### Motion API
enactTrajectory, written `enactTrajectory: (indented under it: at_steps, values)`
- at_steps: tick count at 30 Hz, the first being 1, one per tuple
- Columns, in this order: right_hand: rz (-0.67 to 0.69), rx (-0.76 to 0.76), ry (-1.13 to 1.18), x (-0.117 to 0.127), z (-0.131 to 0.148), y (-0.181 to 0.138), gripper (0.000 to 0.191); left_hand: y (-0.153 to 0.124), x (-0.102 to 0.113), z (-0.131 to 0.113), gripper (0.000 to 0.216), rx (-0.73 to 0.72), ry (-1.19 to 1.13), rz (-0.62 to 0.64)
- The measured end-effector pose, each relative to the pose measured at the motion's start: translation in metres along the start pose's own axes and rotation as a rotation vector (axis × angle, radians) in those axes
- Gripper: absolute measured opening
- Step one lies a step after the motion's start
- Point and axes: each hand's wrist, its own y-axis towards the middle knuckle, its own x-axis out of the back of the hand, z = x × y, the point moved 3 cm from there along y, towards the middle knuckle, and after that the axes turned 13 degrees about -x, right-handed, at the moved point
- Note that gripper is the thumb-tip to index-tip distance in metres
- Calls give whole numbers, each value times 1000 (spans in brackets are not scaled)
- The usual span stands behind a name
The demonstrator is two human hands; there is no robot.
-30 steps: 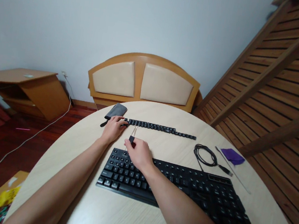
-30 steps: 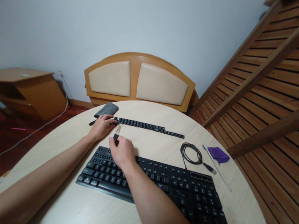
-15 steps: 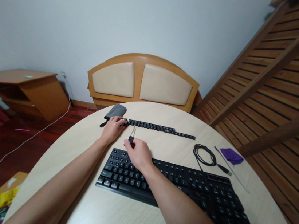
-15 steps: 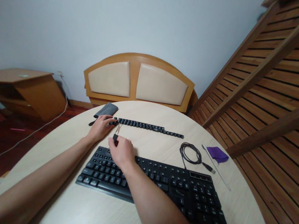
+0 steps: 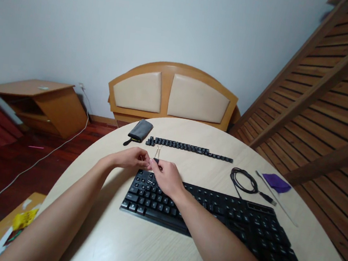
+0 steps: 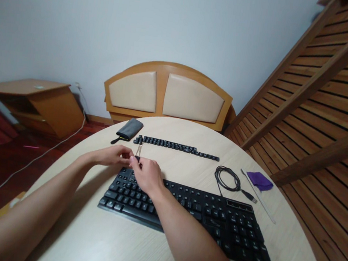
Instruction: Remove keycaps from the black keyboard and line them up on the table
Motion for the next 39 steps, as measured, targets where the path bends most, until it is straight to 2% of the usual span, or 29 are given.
enactTrajectory:
  at_steps: [3,7,13,16,22,27,33,39]
  values:
    - [21,-26,-8,0,2,-2,43,-9,2,-10,32,68,0,140]
    - [38,-30,-17,0,4,-4,42,-11,1,-15,29,121,78,196]
    - [66,-21,-88,6,14,-6,39,-11,-2,-15,29,162,97,204]
    - [119,34,-207,15,23,-9,37,-10,-2,-15,26,123,130,188]
    - [146,106,-347,36,35,-21,29,-9,-3,-18,25,143,214,205]
    - [138,113,-390,36,38,-24,28,-9,-2,-27,23,161,247,203]
    - [98,113,-520,35,37,-22,30,-9,-3,-23,25,142,245,217]
    - [140,128,-515,34,38,-25,37,-8,-2,-31,20,118,252,224]
